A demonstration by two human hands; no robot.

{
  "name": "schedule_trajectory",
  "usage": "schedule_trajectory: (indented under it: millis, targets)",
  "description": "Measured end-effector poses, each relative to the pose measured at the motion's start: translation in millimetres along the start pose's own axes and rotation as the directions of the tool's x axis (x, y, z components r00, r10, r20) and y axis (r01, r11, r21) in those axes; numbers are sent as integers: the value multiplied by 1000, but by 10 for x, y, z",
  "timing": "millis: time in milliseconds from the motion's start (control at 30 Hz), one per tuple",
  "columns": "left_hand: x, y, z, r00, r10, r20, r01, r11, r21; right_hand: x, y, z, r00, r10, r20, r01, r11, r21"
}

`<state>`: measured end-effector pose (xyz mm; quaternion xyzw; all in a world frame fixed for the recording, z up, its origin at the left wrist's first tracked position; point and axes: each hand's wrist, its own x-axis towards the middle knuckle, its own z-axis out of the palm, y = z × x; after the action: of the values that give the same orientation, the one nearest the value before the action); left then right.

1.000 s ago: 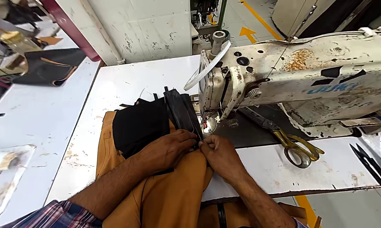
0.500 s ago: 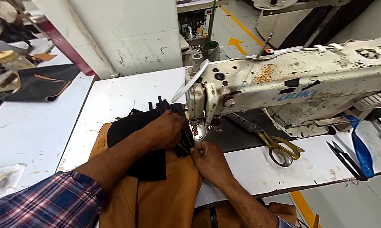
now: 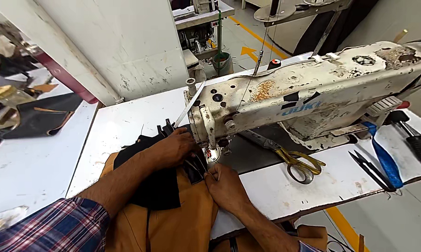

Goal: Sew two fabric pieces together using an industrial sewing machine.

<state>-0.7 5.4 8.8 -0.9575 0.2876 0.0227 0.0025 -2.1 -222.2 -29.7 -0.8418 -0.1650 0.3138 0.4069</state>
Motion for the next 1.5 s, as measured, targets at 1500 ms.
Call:
schedule_trajectory:
  millis: [1500]
  targets:
    - [-396, 678, 351, 959, -249, 133, 274, 934, -227, -6, 117, -161, 994, 95, 49, -94, 995, -29]
